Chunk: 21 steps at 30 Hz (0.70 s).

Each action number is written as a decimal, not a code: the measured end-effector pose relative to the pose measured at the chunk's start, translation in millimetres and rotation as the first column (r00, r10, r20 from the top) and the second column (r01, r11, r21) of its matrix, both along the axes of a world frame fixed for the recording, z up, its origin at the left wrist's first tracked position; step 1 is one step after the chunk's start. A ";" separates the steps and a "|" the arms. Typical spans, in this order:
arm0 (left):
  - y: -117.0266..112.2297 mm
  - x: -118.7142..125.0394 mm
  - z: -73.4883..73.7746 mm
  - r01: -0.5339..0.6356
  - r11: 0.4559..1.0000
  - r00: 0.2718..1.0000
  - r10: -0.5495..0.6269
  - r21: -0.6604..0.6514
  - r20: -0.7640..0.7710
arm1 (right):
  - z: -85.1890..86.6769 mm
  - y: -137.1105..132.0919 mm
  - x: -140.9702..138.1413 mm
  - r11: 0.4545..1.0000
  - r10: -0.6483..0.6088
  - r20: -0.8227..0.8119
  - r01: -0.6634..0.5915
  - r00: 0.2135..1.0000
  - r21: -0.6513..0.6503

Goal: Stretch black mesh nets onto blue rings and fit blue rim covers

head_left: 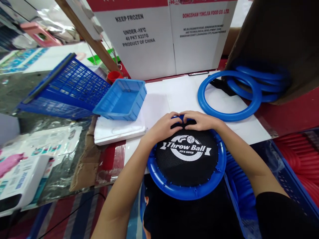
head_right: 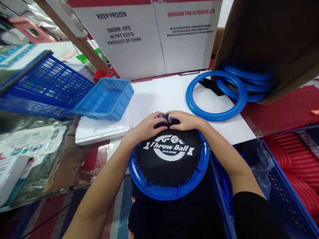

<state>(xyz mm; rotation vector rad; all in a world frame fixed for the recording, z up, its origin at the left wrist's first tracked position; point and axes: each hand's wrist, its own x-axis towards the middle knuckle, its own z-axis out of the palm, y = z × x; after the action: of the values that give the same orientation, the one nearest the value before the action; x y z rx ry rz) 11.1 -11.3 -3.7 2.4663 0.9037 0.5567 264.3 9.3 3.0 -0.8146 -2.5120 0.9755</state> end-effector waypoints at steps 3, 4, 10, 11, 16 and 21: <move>1.1 -0.4 -1.1 -0.007 0.999 0.999 0.009 -0.050 0.041 | -1.8 0.0 0.2 1.000 0.006 -0.007 -0.006 1.000 0.023; 1.6 -0.5 -0.9 -0.020 0.997 0.998 0.024 -0.075 0.056 | -2.2 -0.6 0.0 0.999 0.013 0.000 -0.013 1.000 0.035; 3.1 -1.3 7.4 -0.155 0.949 0.975 0.192 -0.275 0.111 | -1.6 -1.5 -3.8 1.000 0.015 -0.043 -0.016 0.999 -0.024; 3.1 -1.6 9.0 -0.177 0.933 0.969 0.221 -0.314 0.110 | -1.4 -1.2 -4.5 0.999 -0.007 -0.065 0.004 0.998 -0.050; 5.5 -3.4 10.4 -0.208 0.863 0.941 0.306 -0.461 0.147 | -2.5 -0.1 -7.3 0.978 -0.150 -0.167 0.122 0.974 -0.170; 9.7 -4.6 4.7 -0.241 0.797 0.907 0.388 -0.554 0.163 | -4.0 0.6 -9.8 0.965 -0.219 -0.177 0.186 0.960 -0.182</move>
<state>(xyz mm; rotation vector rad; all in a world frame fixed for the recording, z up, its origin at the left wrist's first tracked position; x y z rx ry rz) 6.5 -1.5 0.9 1.7083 1.1823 0.6378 254.5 9.9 -1.0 -0.9536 -2.1554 1.1415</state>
